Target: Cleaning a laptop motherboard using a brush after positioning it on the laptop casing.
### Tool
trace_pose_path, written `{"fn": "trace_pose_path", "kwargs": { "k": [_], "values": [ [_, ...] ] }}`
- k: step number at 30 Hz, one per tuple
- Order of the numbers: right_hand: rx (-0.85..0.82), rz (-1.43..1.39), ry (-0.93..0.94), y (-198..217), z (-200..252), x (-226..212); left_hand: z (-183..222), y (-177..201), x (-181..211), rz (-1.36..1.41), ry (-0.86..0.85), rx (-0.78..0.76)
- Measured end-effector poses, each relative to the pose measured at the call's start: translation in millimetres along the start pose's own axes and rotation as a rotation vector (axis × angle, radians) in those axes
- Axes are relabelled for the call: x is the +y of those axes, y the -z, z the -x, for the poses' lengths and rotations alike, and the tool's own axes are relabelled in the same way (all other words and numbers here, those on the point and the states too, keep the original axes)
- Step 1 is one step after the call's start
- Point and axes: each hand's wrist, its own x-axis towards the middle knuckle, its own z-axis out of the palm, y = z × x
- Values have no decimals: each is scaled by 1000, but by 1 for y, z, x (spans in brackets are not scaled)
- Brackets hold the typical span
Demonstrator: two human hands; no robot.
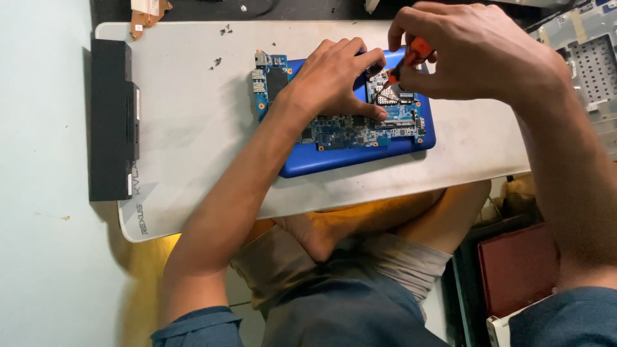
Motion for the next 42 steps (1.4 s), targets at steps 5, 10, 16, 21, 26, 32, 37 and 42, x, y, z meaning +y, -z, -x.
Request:
{"fn": "trace_pose_path", "kwargs": {
  "k": [5, 10, 16, 21, 26, 32, 37, 42],
  "values": [
    [-5, -3, -32, 6, -2, -6, -1, -3, -2, 13, -22, 15],
    [-31, 6, -31, 2, 0, -4, -1, -3, -1, 4, 7, -5],
    [122, -65, 108, 3, 17, 10, -3, -12, -10, 17, -24, 20],
    [115, 64, -74, -19, 46, 41, -6, -17, -15, 10, -86, 58],
    [66, -9, -85, -32, 50, 41, -6, -17, -15, 5, -72, 55],
    [64, -48, -102, -38, 52, 40, -5, -15, -15, 1, -89, 71],
    [50, -69, -127, -44, 50, 40, -4, -17, -16, -2, -88, 72],
    [-188, 141, -208, -24, 49, 27, -2, -14, -12, 6, -81, 78]
  ]
}}
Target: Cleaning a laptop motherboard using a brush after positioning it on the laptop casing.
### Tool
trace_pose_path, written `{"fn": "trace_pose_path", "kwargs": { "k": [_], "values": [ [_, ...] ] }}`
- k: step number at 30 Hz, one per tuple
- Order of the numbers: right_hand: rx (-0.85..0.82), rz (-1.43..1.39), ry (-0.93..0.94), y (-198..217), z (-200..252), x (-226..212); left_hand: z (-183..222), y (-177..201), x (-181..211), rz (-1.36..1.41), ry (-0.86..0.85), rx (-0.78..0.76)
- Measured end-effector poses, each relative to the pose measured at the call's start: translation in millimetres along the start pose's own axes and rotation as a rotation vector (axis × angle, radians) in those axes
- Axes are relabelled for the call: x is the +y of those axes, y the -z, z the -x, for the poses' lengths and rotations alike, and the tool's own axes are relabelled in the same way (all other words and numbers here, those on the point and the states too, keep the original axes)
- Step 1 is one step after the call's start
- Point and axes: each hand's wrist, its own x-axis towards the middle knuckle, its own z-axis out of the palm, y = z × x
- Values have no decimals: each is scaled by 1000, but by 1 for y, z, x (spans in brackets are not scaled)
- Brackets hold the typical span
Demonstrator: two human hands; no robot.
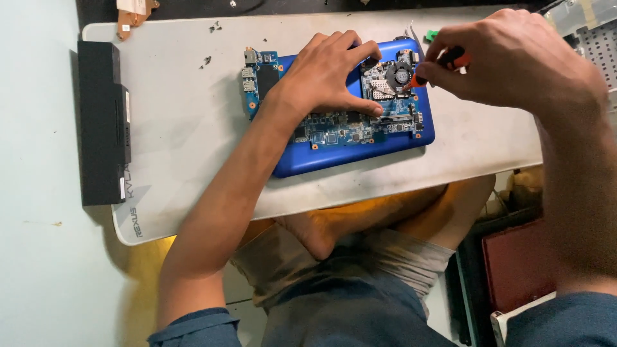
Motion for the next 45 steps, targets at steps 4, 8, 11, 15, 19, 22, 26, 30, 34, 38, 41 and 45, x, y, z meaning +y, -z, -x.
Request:
{"fn": "trace_pose_path", "kwargs": {
  "k": [4, 8, 11, 15, 19, 22, 26, 30, 34, 38, 41, 45],
  "values": [
    [-312, -53, -162, 52, -18, -28, 1, 4, 2, 0, 6, -25],
    [-583, -70, -163, 70, -42, -39, 2, 11, 7, -10, 22, -45],
    [-629, -59, -113, 71, -45, -47, 3, 11, 8, -9, 27, -52],
    [-551, -66, -190, 57, -52, -49, 5, 8, 7, -40, 4, -17],
    [-551, -58, -206, 48, -55, -41, 3, 6, 8, -48, 12, -31],
    [-566, -86, -205, 54, -56, -44, 3, 3, 9, -47, 55, -53],
    [-528, -64, -141, 53, -61, -51, 5, 6, 8, -57, 19, -23],
    [-201, 169, 131, 33, -46, -59, 7, 9, 8, -57, -22, 26],
    [-104, 422, 570, 12, -40, -54, 6, 6, 9, -59, -9, 24],
    [546, 135, 581, -15, -48, -22, 6, 9, 13, -61, 29, -37],
    [637, -355, 425, -15, -37, -28, 7, 17, 16, -66, 29, -33],
    [286, -179, 32, -5, 2, -18, 8, 13, 13, -6, 5, 20]
  ]
}}
